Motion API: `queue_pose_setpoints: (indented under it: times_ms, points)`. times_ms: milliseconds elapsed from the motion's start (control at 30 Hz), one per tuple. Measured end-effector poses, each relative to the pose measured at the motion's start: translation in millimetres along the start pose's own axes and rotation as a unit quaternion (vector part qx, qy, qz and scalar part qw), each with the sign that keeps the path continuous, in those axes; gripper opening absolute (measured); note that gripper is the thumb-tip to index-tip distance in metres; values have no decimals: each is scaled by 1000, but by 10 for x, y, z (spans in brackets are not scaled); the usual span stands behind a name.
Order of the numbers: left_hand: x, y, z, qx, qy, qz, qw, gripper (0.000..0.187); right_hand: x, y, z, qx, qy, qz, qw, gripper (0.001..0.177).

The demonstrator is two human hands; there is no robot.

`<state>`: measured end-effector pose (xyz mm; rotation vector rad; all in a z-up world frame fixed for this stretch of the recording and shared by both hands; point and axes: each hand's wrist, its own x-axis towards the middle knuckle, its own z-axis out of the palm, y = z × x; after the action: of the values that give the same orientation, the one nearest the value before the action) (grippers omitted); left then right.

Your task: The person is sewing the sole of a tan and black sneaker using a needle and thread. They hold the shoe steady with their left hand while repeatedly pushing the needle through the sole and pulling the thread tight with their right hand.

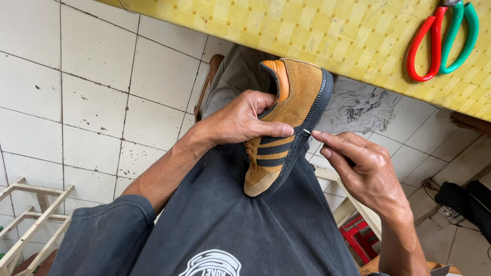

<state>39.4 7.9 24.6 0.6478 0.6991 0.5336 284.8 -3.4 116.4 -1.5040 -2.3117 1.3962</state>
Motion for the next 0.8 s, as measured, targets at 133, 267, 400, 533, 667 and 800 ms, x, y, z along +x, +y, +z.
queue_pose_setpoints:
  times_ms: [133, 267, 400, 533, 667, 800]
  points:
    - [-14, 50, -13, 4, 5, -10, 1000, 28, 29, -87, -27, 4, 0, 11, 1000, 31]
    - [-21, 49, -86, -4, -57, 10, 998, 35, 32, -142, -66, -31, 33, 21, 999, 25]
    - [-18, 70, -65, 23, -55, 1, 998, 29, 51, -184, -102, -96, 37, -15, 995, 16]
    - [3, 67, -43, 28, -53, -8, 998, 29, 89, -262, -115, -129, 34, -13, 991, 6]
    - [25, 50, -40, 37, -47, 6, 998, 25, 135, -333, -101, -156, 30, 12, 987, 7]
    - [37, 24, -56, 65, -35, 10, 997, 19, 152, -316, -27, -175, 31, 32, 984, 4]
